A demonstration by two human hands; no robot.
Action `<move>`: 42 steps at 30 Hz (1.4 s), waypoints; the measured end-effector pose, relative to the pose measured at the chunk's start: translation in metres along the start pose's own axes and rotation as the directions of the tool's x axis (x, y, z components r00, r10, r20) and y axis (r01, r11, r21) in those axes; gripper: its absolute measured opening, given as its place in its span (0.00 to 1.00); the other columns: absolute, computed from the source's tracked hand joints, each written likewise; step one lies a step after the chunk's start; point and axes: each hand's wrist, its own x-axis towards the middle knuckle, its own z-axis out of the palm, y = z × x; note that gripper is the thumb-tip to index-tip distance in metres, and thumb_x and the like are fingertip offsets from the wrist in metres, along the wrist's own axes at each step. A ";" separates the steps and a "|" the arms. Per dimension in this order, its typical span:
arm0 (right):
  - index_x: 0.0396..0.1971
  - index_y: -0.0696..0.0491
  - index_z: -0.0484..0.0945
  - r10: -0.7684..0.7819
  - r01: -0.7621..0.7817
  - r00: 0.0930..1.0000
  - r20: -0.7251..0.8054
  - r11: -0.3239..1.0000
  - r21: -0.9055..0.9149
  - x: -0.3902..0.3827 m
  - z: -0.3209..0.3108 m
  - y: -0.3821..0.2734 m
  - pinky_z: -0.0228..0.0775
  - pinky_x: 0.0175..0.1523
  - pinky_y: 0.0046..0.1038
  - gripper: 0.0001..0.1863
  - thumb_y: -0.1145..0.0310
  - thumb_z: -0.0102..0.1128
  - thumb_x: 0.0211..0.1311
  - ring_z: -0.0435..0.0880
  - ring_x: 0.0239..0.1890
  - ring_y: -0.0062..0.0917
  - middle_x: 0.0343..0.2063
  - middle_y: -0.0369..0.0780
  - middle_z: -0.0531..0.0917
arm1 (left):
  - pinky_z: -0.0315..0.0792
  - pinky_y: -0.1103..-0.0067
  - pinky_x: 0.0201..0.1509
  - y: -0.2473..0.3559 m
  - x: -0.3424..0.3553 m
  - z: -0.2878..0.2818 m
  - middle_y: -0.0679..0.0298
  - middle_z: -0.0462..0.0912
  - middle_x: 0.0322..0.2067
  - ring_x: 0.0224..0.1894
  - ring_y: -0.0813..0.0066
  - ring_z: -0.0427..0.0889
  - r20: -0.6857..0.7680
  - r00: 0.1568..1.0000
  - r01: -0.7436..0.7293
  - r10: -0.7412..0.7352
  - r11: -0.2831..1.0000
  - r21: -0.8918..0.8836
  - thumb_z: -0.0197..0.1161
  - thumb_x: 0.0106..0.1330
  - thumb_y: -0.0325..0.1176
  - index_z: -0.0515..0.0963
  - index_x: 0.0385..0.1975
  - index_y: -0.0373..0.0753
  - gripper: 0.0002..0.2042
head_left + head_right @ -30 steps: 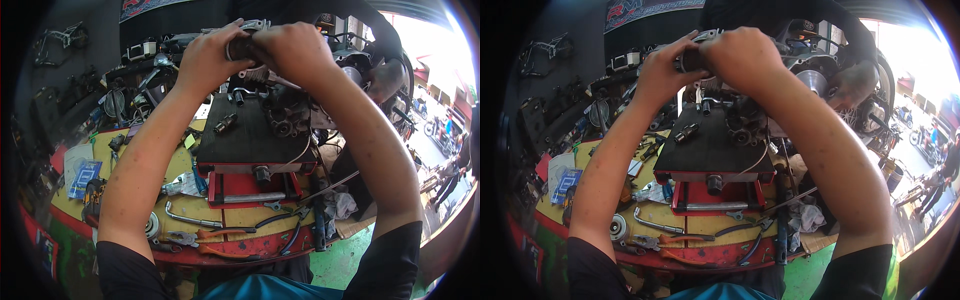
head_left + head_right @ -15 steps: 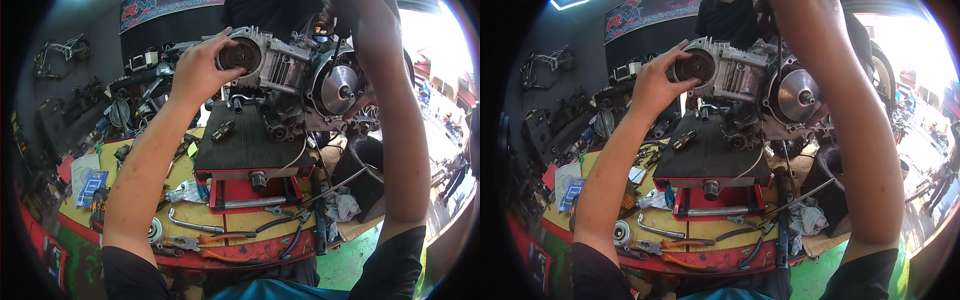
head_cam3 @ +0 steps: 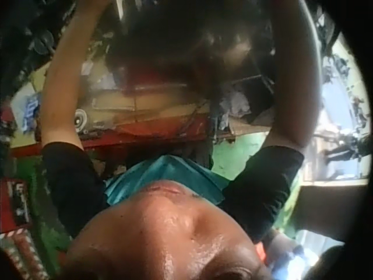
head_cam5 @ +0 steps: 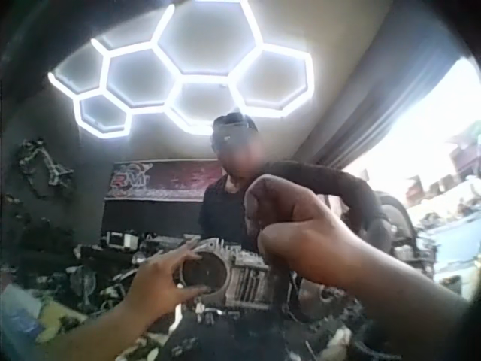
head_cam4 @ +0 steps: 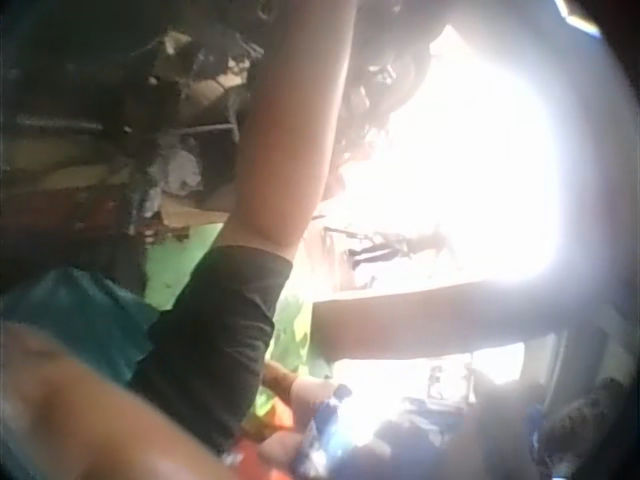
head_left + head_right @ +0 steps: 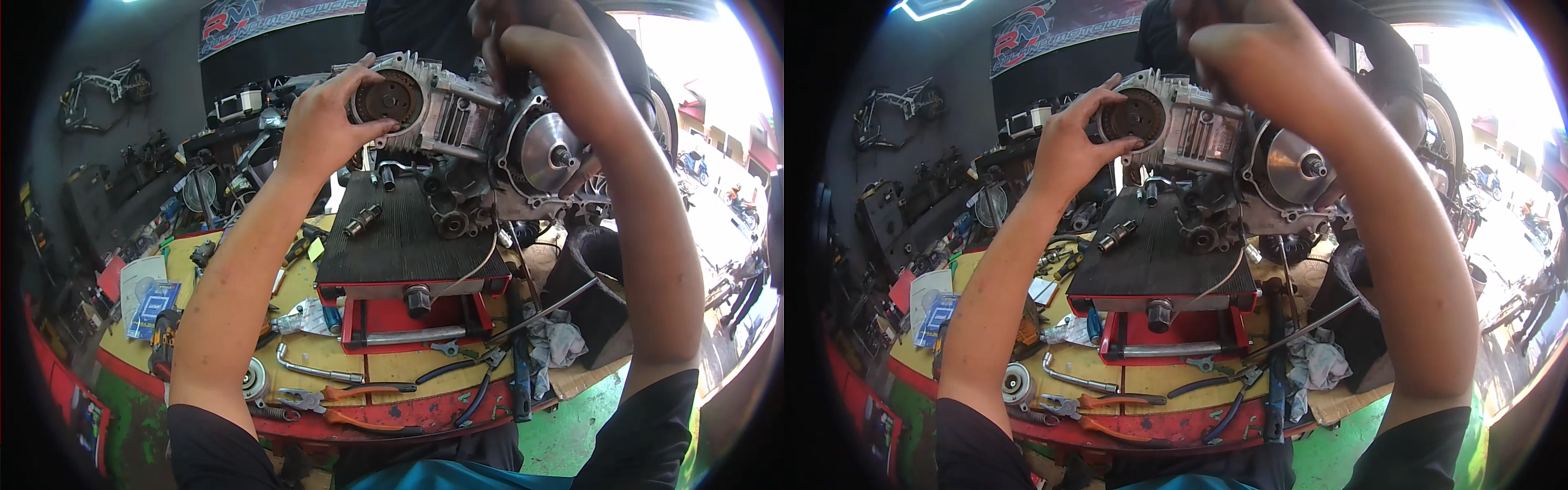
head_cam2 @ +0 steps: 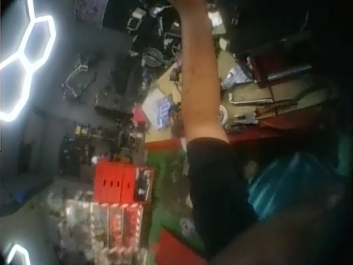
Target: The person is working on a disassembled motorcycle engine in a workshop. They use a wrench to tighten bolts on the engine casing and handle various engine components, including a cylinder head and a clutch assembly, while another person assists.
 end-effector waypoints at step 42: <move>0.59 0.54 0.67 -0.035 0.024 0.929 -0.368 0.999 -0.035 0.060 -0.027 -0.008 0.80 0.43 0.29 0.21 0.78 0.46 0.66 0.85 0.41 0.28 0.37 0.43 0.80 | 0.76 0.66 0.62 -0.008 -0.004 -0.004 0.63 0.80 0.63 0.59 0.54 0.83 0.017 0.996 -0.092 0.091 0.996 0.018 0.80 0.51 0.35 0.81 0.53 0.44 0.26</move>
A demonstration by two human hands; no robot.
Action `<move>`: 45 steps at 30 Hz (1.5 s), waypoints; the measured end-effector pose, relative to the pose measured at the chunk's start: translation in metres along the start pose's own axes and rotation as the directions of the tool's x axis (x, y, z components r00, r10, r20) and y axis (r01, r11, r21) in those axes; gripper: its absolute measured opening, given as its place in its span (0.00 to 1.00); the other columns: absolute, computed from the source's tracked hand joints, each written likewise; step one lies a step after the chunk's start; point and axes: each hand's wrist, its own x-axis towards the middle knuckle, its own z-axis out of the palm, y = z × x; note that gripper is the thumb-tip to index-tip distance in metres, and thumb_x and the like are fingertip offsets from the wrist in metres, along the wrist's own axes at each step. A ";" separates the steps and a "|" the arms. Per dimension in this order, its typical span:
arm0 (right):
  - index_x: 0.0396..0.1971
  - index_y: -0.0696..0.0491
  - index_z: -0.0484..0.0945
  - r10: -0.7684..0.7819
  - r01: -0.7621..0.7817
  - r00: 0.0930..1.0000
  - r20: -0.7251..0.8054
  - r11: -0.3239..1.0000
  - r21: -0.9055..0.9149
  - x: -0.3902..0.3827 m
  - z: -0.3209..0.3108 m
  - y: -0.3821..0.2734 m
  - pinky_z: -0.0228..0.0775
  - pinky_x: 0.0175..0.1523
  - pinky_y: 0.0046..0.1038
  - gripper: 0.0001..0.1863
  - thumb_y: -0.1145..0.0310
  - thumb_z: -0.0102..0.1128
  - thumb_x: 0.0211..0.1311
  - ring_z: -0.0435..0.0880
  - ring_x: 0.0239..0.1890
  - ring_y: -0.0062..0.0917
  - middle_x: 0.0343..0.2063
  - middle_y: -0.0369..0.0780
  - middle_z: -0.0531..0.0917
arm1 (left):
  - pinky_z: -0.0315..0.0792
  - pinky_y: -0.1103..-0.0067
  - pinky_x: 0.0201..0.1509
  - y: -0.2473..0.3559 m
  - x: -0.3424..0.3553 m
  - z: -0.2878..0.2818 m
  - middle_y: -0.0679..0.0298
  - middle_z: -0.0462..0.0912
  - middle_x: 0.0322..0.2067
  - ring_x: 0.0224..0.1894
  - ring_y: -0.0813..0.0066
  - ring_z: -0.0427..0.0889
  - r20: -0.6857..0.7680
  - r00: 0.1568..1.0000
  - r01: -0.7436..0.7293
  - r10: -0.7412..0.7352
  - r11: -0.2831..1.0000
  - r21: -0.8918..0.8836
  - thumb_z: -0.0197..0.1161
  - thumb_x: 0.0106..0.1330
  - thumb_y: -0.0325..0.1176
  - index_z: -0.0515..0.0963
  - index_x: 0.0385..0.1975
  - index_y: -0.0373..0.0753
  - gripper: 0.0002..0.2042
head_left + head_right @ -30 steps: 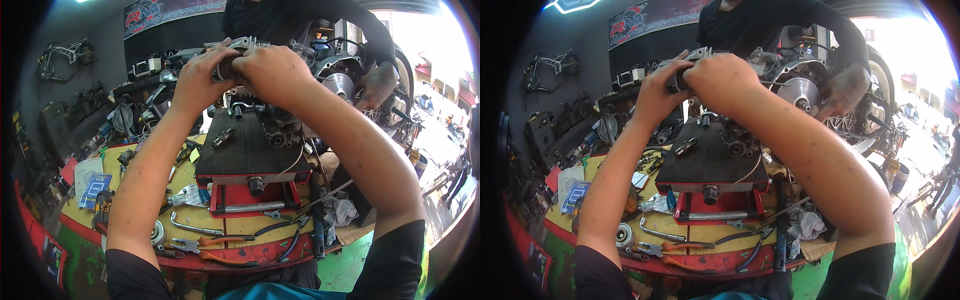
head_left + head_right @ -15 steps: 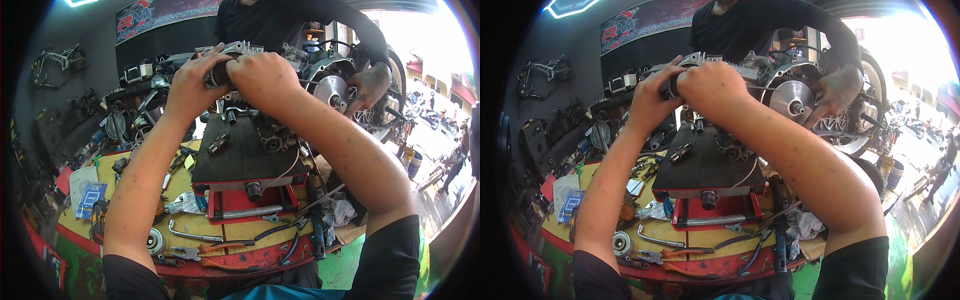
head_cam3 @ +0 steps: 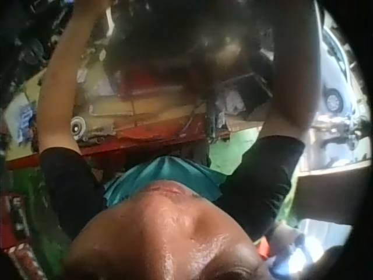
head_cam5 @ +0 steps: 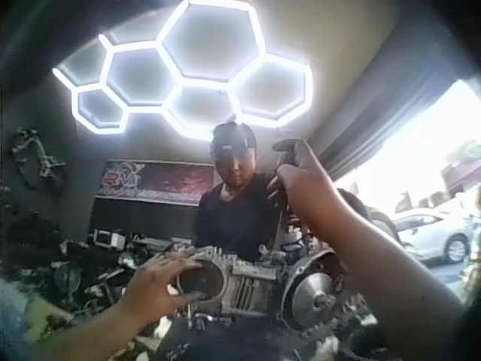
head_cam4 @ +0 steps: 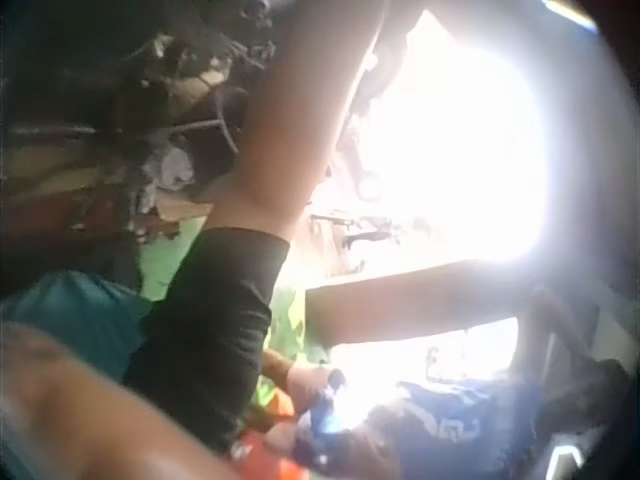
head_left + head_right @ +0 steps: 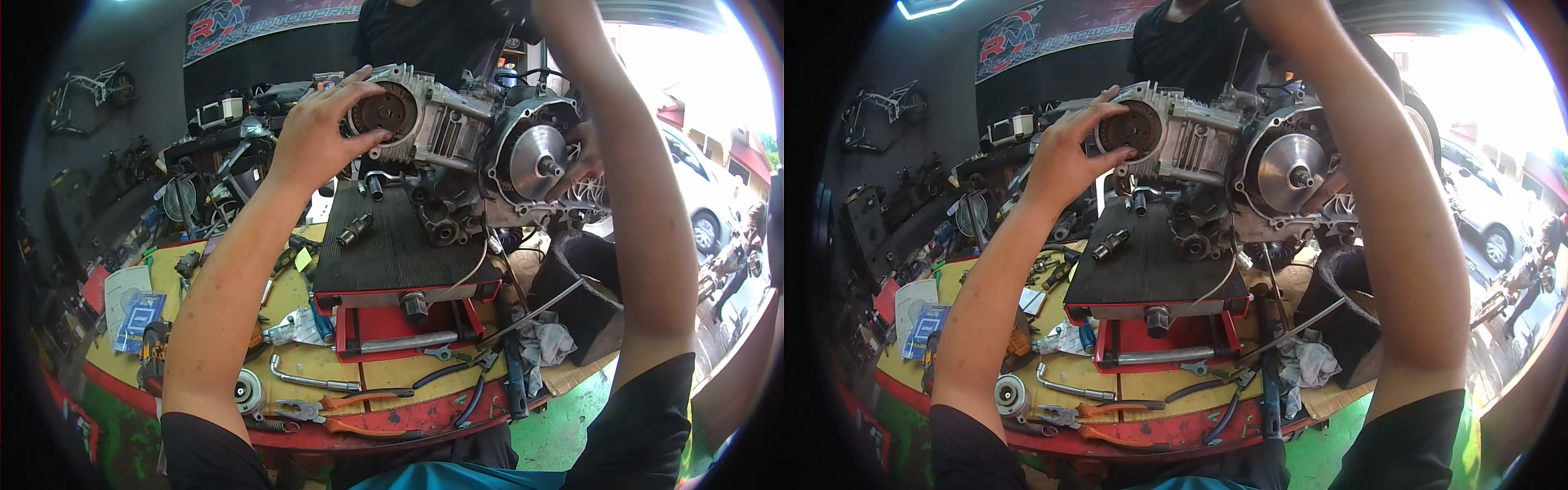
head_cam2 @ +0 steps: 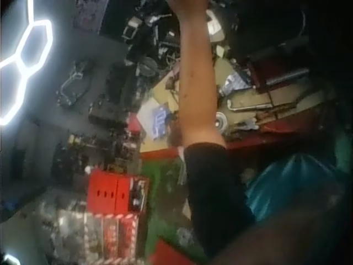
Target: The person is working on a disassembled motorcycle engine in a workshop. They use a wrench to tighten bolts on the engine casing and handle various engine components, including a cylinder head and a clutch assembly, while another person assists.
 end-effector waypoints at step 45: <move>0.38 0.58 0.86 0.108 0.074 0.777 0.620 0.963 -0.260 -0.176 -0.082 0.017 0.64 0.20 0.30 0.12 0.75 0.69 0.52 0.76 0.15 0.28 0.16 0.36 0.77 | 0.68 0.66 0.70 -0.041 0.006 0.043 0.47 0.71 0.62 0.66 0.56 0.73 -0.128 0.979 -0.187 0.156 0.938 -0.290 0.68 0.65 0.36 0.69 0.62 0.32 0.27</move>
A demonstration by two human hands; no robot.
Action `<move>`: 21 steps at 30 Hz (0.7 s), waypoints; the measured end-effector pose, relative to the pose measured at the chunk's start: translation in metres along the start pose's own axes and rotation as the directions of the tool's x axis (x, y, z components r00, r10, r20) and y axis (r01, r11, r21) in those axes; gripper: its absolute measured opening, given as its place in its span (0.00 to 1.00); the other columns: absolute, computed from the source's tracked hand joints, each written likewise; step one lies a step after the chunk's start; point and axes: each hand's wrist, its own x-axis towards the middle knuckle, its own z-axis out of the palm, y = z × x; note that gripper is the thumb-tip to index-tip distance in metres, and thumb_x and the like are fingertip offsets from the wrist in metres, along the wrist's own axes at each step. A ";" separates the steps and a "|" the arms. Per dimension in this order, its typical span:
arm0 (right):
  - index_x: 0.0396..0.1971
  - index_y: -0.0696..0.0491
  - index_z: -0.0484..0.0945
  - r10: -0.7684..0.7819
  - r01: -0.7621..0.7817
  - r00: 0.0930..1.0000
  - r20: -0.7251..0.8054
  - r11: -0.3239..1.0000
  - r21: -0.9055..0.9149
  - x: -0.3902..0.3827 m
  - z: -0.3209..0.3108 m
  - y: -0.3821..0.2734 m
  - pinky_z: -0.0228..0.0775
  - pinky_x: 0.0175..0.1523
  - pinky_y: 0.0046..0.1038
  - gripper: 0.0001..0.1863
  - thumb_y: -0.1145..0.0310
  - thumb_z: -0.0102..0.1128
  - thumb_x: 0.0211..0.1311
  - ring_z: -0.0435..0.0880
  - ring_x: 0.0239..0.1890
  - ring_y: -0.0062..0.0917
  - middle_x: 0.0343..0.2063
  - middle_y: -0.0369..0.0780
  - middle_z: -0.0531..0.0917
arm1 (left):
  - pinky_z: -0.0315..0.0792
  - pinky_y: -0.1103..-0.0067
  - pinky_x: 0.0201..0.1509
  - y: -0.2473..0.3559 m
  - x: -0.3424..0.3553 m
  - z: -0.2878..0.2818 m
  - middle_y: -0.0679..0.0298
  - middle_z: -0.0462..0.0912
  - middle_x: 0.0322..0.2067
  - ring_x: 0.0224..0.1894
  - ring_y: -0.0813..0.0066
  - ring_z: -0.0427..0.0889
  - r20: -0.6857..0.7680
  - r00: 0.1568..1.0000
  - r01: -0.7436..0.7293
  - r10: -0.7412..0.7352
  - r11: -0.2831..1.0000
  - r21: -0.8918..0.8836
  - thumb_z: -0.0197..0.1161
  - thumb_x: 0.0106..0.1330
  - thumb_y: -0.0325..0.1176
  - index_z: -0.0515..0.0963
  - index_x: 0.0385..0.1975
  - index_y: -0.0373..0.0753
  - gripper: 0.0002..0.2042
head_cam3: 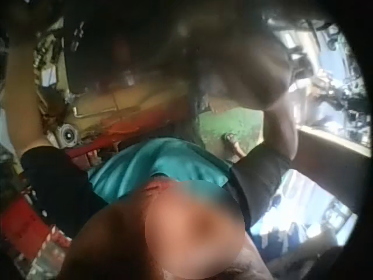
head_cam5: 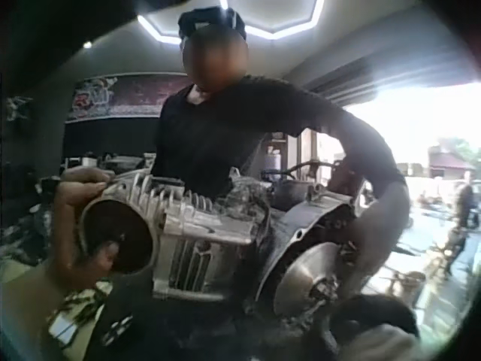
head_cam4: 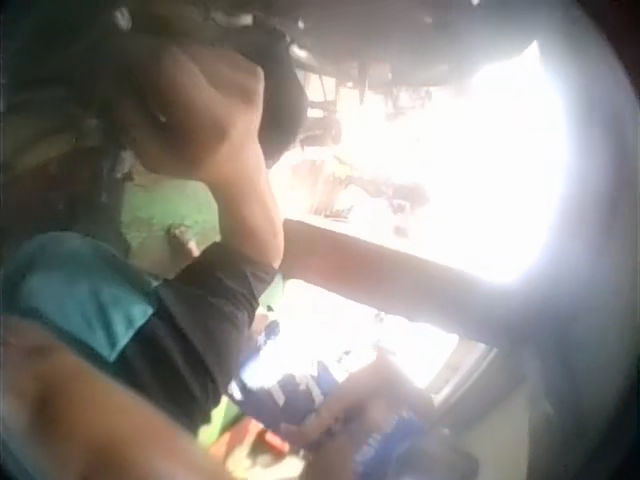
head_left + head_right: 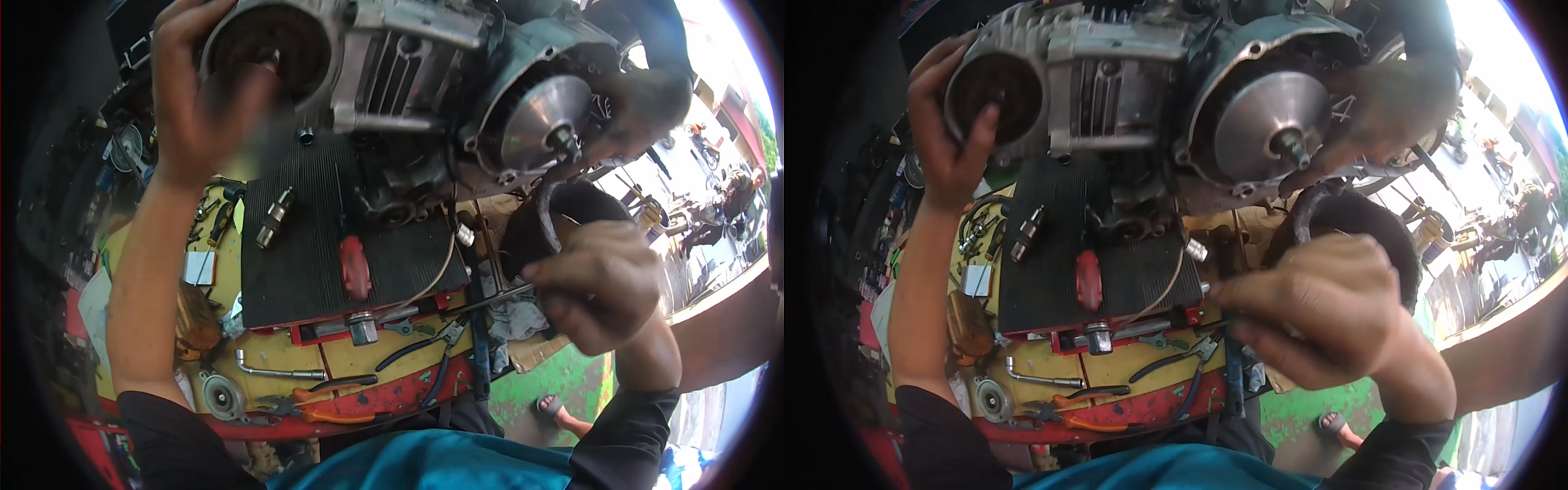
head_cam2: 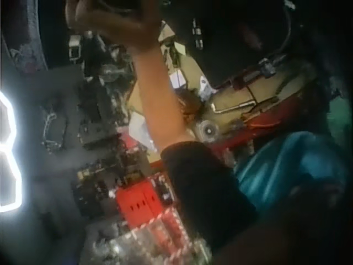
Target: The person is working on a disassembled motorcycle engine in a workshop. They use a wrench to tighten bolts on the engine casing and handle various engine components, including a cylinder head and a clutch assembly, while another person assists.
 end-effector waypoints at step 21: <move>0.40 0.62 0.85 0.750 -0.945 0.196 0.631 -0.027 0.326 -0.086 0.041 -0.131 0.76 0.37 0.26 0.15 0.63 0.62 0.73 0.84 0.29 0.21 0.25 0.39 0.86 | 0.77 0.71 0.52 0.146 -0.021 -0.177 0.55 0.87 0.41 0.47 0.62 0.86 0.227 -0.163 0.983 -0.960 -0.138 0.122 0.67 0.69 0.34 0.79 0.51 0.33 0.15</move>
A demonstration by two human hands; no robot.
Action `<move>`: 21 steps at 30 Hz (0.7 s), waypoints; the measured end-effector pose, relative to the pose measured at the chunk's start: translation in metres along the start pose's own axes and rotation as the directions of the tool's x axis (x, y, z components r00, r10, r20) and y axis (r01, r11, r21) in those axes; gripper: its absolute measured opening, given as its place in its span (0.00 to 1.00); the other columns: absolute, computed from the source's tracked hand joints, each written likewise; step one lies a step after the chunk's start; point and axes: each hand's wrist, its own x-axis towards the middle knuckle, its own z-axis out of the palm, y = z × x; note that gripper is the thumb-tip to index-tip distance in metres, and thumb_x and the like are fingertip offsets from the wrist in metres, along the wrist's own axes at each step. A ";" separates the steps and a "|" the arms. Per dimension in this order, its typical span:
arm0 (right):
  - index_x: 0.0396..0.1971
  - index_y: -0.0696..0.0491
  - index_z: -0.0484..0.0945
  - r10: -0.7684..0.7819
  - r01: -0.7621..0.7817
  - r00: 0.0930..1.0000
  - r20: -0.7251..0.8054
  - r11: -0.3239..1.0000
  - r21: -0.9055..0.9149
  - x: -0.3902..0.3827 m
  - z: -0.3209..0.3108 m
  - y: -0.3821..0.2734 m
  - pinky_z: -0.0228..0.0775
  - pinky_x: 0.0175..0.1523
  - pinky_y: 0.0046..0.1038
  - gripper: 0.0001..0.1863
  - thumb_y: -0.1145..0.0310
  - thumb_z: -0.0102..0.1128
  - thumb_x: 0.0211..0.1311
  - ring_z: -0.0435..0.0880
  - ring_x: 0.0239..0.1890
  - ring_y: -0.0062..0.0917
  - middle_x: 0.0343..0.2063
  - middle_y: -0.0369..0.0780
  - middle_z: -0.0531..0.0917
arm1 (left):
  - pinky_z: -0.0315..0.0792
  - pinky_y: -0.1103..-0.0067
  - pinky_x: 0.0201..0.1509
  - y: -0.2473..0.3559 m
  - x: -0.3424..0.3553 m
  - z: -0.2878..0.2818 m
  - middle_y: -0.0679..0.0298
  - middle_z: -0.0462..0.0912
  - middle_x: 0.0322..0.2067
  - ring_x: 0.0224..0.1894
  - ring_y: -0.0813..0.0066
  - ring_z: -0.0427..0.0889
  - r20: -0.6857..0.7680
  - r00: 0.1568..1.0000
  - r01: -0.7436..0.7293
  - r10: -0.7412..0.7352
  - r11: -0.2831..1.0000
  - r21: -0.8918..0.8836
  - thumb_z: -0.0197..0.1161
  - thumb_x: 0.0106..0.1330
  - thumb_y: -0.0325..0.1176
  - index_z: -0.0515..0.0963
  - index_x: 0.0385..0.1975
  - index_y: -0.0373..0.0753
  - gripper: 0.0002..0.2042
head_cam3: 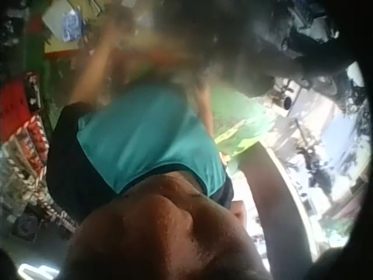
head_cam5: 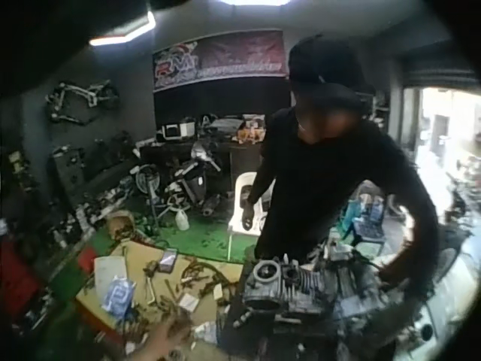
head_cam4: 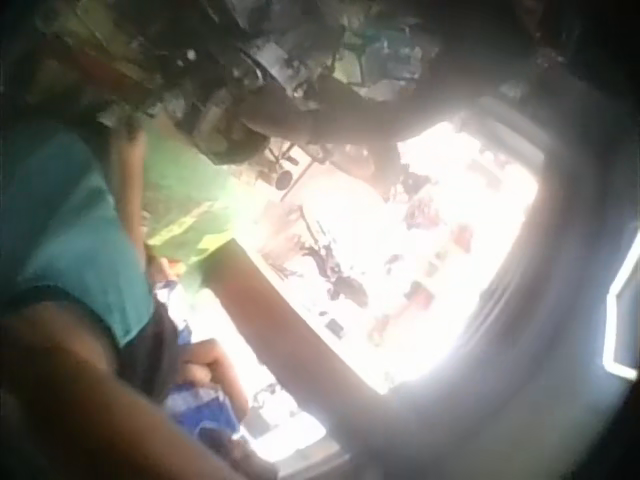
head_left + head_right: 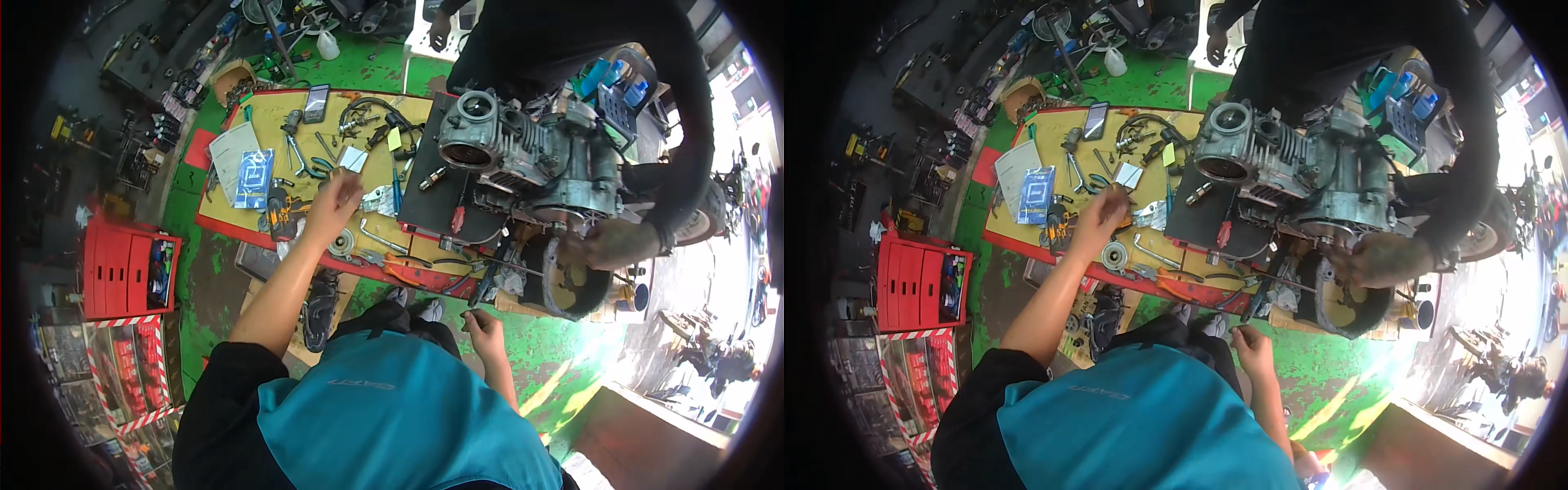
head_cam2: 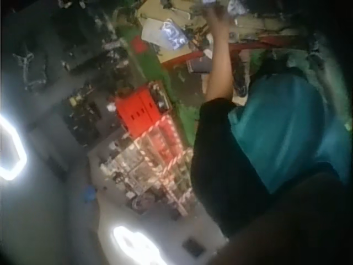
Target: The person is working on a disassembled motorcycle engine in a workshop. They use a wrench to tighten bolts on the engine casing and handle various engine components, including a cylinder head and a clutch assembly, while another person assists.
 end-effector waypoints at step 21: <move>0.43 0.59 0.86 0.425 -0.451 0.886 -0.184 0.882 -0.136 -0.110 -0.076 0.142 0.78 0.42 0.32 0.21 0.54 0.59 0.69 0.88 0.33 0.29 0.32 0.44 0.90 | 0.79 0.77 0.41 -0.104 -0.101 0.085 0.61 0.84 0.34 0.34 0.75 0.85 0.273 0.922 0.287 -0.273 0.958 -0.011 0.68 0.70 0.32 0.77 0.53 0.33 0.16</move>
